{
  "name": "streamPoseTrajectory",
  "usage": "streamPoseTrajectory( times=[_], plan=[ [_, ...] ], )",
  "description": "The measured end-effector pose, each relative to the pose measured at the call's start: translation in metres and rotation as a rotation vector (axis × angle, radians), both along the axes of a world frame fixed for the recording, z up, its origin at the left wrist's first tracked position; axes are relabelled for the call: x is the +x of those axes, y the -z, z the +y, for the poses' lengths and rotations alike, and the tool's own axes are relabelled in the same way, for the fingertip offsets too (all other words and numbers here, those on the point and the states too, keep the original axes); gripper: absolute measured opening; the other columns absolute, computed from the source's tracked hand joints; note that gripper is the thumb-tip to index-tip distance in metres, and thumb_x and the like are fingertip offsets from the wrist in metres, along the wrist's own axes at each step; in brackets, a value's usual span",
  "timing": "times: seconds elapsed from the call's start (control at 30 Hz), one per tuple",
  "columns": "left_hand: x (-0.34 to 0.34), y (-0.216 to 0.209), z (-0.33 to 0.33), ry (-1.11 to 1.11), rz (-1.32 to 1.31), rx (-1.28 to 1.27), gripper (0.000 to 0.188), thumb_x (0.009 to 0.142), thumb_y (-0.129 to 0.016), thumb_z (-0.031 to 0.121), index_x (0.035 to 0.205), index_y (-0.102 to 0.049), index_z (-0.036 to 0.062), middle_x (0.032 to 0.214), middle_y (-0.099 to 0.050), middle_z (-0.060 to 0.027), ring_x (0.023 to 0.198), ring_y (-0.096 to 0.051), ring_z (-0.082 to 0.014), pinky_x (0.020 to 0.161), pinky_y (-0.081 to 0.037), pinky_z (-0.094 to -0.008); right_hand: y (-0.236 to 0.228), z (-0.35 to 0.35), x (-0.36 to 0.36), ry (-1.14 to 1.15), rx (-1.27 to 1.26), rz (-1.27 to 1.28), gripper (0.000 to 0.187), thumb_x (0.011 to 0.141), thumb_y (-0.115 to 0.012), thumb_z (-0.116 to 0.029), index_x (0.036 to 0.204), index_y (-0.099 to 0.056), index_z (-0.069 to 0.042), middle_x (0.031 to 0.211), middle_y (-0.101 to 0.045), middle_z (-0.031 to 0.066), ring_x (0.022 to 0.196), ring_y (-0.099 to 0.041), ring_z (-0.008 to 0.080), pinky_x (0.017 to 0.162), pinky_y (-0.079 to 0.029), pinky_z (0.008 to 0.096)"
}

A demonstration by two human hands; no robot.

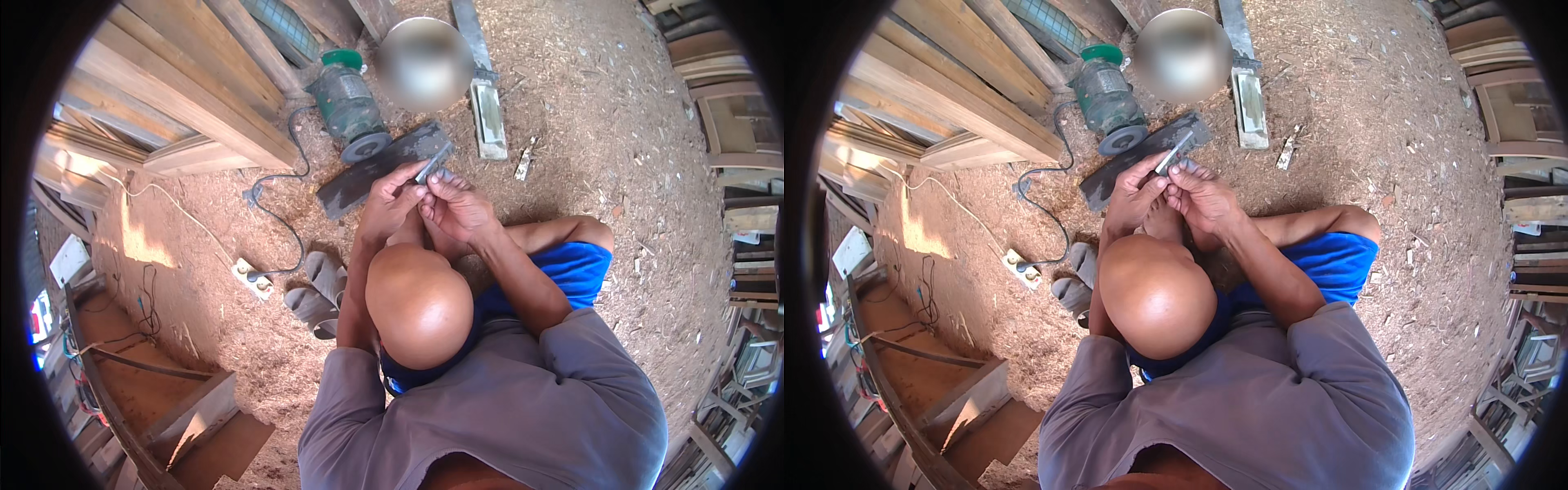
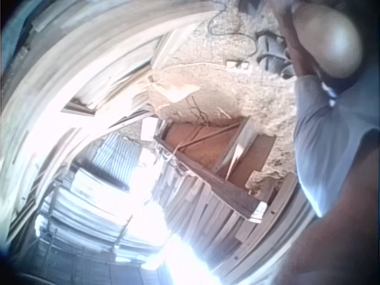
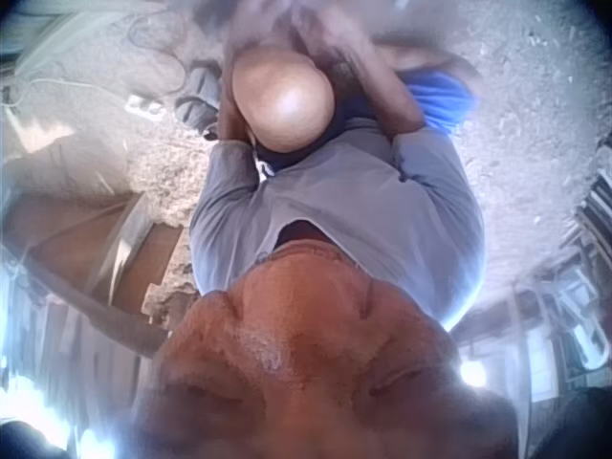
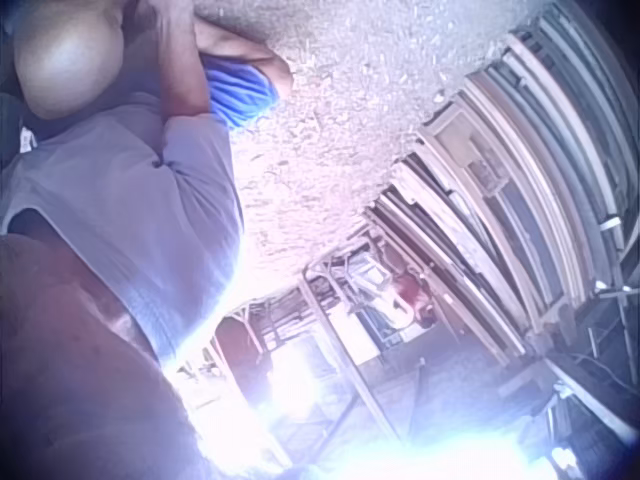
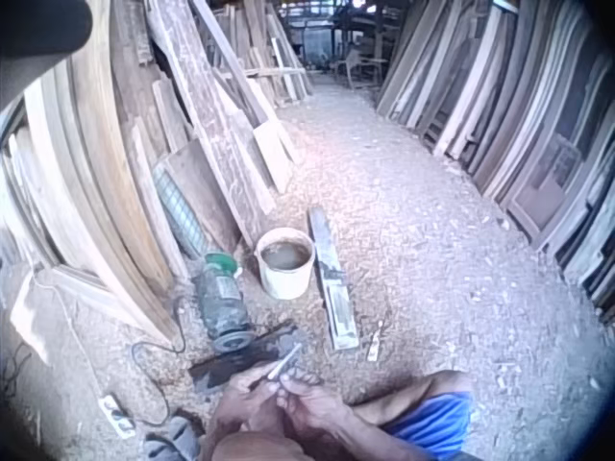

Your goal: The person sharpens a small metal piece using a motorized bench grinder. They repeatedly hold the metal piece against the spinning grinding wheel by hand, occasionally dipping the piece into a bucket of water, and then checking its surface.

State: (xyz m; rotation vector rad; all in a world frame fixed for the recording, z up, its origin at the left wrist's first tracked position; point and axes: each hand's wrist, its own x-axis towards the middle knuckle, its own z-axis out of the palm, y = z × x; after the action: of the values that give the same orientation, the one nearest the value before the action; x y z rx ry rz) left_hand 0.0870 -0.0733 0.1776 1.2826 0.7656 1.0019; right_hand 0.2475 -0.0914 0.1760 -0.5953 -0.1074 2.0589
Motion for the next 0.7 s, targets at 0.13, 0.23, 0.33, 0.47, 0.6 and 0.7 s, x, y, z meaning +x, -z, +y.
streamPoseTrajectory(
  times=[0.13, 0.23, 0.33, 0.47, 0.6, 0.7],
  plan=[
    [0.000, -0.001, -0.002, 0.016, -0.054, -0.097, 0.041, 0.091, -0.055, -0.001, 0.131, -0.050, -0.0009, 0.114, -0.061, -0.0065, 0.095, -0.058, -0.0080, 0.087, -0.048, -0.0234, -0.001, 0.000, 0.000, -0.001, 0.003, -0.020, 0.004, 0.091, -0.061, -0.009, 0.095, -0.062, -0.010, 0.082, -0.063, 0.0004, 0.069, -0.058, 0.0100, 0.062, -0.050, 0.0231],
    [0.000, 0.002, -0.004, 0.041, -0.102, -0.146, 0.043, 0.091, -0.057, 0.002, 0.133, -0.047, -0.0017, 0.114, -0.060, -0.0069, 0.094, -0.058, -0.0089, 0.086, -0.048, -0.0241, 0.003, 0.001, 0.000, 0.006, 0.047, -0.112, 0.005, 0.092, -0.060, -0.010, 0.096, -0.062, -0.009, 0.083, -0.064, 0.0008, 0.068, -0.058, 0.0083, 0.061, -0.049, 0.0212],
    [-0.001, 0.003, -0.007, 0.106, -0.271, -0.175, 0.049, 0.092, -0.060, 0.011, 0.135, -0.042, -0.0041, 0.116, -0.059, -0.0086, 0.094, -0.059, -0.0131, 0.086, -0.049, -0.0286, 0.003, 0.001, 0.000, -0.003, 0.137, -0.284, 0.009, 0.094, -0.056, -0.009, 0.100, -0.062, -0.007, 0.087, -0.064, 0.0015, 0.070, -0.056, 0.0072, 0.063, -0.048, 0.0203],
    [0.003, 0.011, -0.014, 0.137, -0.622, -0.313, 0.059, 0.090, -0.064, 0.025, 0.133, -0.041, -0.0076, 0.117, -0.058, -0.0120, 0.094, -0.059, -0.0182, 0.085, -0.049, -0.0320, 0.008, -0.004, 0.007, -0.084, 0.221, -0.391, 0.014, 0.096, -0.052, -0.008, 0.106, -0.061, -0.004, 0.091, -0.062, 0.0027, 0.075, -0.053, 0.0087, 0.069, -0.046, 0.0220],
    [0.002, 0.011, -0.013, 0.205, -0.736, -0.403, 0.063, 0.086, -0.066, 0.035, 0.129, -0.045, -0.0068, 0.117, -0.058, -0.0136, 0.093, -0.060, -0.0194, 0.082, -0.049, -0.0322, -0.003, -0.009, 0.006, -0.136, 0.174, -0.408, 0.014, 0.096, -0.052, -0.008, 0.106, -0.061, -0.003, 0.090, -0.062, 0.0030, 0.075, -0.052, 0.0088, 0.071, -0.046, 0.0232],
    [0.006, 0.013, -0.019, 0.134, -0.788, -0.443, 0.061, 0.082, -0.069, 0.039, 0.123, -0.052, -0.0040, 0.117, -0.060, -0.0140, 0.089, -0.061, -0.0193, 0.076, -0.051, -0.0309, 0.006, -0.014, 0.003, -0.166, 0.192, -0.383, 0.014, 0.095, -0.055, -0.009, 0.105, -0.061, -0.002, 0.090, -0.062, 0.0037, 0.076, -0.053, 0.0096, 0.071, -0.046, 0.0230]
  ],
)
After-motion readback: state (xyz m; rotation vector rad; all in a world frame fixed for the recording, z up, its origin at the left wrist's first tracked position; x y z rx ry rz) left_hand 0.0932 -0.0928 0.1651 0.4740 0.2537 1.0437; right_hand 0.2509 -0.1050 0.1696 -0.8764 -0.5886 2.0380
